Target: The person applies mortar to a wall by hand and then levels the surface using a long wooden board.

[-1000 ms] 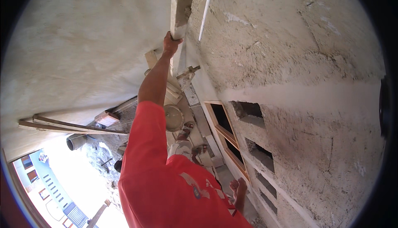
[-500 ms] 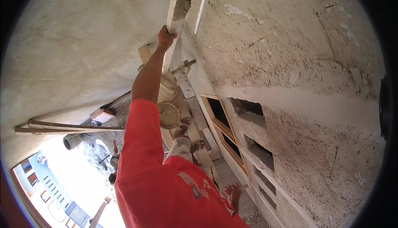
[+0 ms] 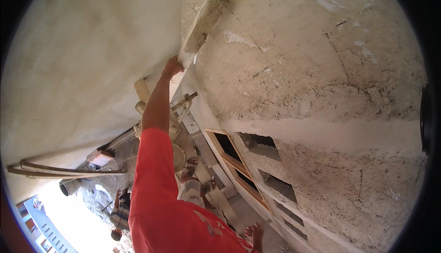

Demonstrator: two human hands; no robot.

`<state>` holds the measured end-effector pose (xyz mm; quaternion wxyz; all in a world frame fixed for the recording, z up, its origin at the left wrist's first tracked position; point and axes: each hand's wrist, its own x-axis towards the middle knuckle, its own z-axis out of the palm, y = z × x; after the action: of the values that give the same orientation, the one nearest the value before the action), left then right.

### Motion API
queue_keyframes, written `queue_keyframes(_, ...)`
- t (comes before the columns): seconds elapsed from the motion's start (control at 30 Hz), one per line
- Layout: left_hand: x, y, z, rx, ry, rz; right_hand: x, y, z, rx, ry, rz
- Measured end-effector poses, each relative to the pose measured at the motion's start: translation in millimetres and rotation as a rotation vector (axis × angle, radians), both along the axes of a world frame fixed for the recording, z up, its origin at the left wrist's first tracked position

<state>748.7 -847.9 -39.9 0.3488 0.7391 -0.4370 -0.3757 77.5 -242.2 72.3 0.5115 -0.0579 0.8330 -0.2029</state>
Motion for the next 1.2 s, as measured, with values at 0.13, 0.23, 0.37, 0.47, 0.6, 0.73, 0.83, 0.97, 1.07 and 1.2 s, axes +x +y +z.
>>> queue_keyframes(0.13,-13,-24,-10,0.052,0.0,-0.156,3,4,6,0.009,0.043,0.021)
queue_keyframes(0.23,-9,-31,-9,0.064,0.124,-0.182,9,0,5,0.007,0.039,0.033)
queue_keyframes(0.37,-23,-25,-5,-0.159,0.085,0.019,17,2,1,0.028,-0.022,0.015)
queue_keyframes(0.47,-31,-21,-3,-0.231,0.035,0.105,20,5,-9,0.056,-0.018,0.024)
queue_keyframes(0.6,-9,-24,-26,-0.265,-0.085,0.222,27,2,-26,0.04,-0.059,0.003)
queue_keyframes(0.73,30,-28,-49,-0.212,-0.287,0.481,0,30,-57,-0.243,-0.334,-0.175)
queue_keyframes(0.83,-1,26,-103,-0.079,-0.095,0.404,-11,31,-52,-0.188,-0.064,0.249)
queue_keyframes(0.97,-41,138,-141,0.294,0.25,0.02,-9,43,-56,-0.301,0.252,0.608)
queue_keyframes(1.07,-103,248,-158,0.629,0.35,-0.095,0,70,-54,-0.293,0.291,0.439)
queue_keyframes(1.2,-133,320,-128,0.933,0.151,-0.308,28,60,-38,-0.224,0.062,-0.13)
